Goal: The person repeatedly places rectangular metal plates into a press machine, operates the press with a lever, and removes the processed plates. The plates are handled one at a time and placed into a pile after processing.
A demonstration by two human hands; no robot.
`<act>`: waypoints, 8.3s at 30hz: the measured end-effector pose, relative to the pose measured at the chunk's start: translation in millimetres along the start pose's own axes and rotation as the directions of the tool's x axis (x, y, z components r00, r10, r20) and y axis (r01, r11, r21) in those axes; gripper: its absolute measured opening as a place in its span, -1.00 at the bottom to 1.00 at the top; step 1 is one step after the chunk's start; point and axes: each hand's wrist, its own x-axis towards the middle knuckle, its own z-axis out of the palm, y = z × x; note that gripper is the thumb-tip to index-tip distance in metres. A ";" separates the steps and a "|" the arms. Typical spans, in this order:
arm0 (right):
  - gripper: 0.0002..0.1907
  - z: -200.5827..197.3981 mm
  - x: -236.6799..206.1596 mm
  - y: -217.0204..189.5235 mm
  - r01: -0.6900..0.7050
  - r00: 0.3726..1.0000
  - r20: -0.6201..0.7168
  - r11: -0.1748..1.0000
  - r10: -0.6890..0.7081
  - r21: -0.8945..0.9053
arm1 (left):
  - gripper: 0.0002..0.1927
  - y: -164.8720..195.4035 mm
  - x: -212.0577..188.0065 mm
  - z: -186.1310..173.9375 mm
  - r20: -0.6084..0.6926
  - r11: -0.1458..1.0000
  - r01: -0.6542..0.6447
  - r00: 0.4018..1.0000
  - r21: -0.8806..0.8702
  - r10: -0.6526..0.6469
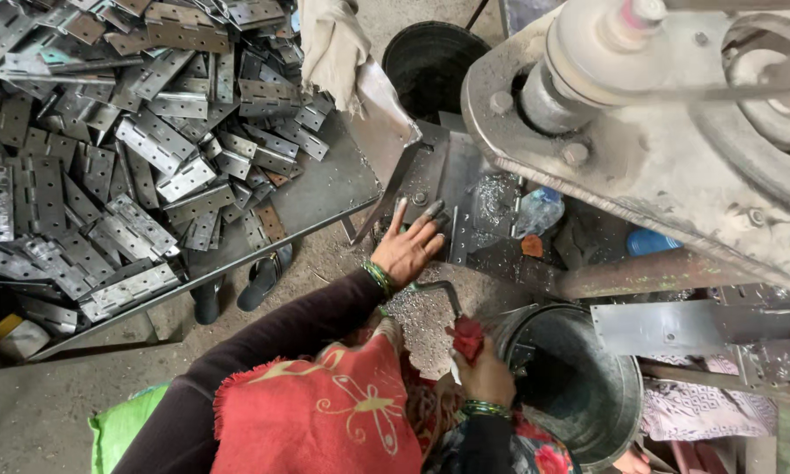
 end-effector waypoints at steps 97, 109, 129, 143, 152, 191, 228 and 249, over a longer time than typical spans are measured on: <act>-0.34 -50.7 15.4 -11.4 0.012 0.989 0.148 0.975 0.021 -0.222 | -0.61 -5.2 44.0 14.1 -0.279 0.974 0.109 0.947 -0.199 -0.163; -0.25 -9.3 14.0 -6.9 0.075 0.991 0.106 0.996 -0.079 0.039 | -0.58 -11.5 47.4 9.4 -0.251 0.952 0.122 0.948 -0.280 -0.195; -0.28 -23.2 16.0 -9.4 0.030 0.985 0.171 0.997 -0.016 -0.076 | -0.64 -9.0 56.8 -3.5 -0.184 0.971 0.157 0.964 -0.178 -0.189; -0.18 11.9 4.4 -9.7 -0.064 0.981 0.183 0.997 0.070 -0.042 | -0.54 -11.8 57.7 12.4 -0.267 0.937 0.156 0.932 -0.313 -0.244; -0.42 -70.2 8.8 -26.1 0.038 0.987 0.160 0.961 0.006 -0.275 | -0.53 -7.7 54.9 3.2 -0.221 0.926 0.162 0.944 -0.342 -0.247; -0.30 -60.2 19.7 -17.4 0.017 0.991 0.132 0.969 0.016 -0.248 | -0.47 -23.6 85.8 6.5 -0.023 0.978 0.167 0.985 -0.124 -0.171; -0.50 -46.1 29.7 -4.6 0.064 0.977 0.206 0.996 -0.049 -0.069 | -0.41 -28.3 80.7 5.2 0.107 0.990 0.135 0.985 0.037 -0.139; -0.42 99.6 61.9 42.3 -0.013 0.990 0.138 0.978 -0.016 0.207 | -0.44 -215.6 -47.3 4.7 -0.174 0.687 0.579 0.805 0.438 -0.567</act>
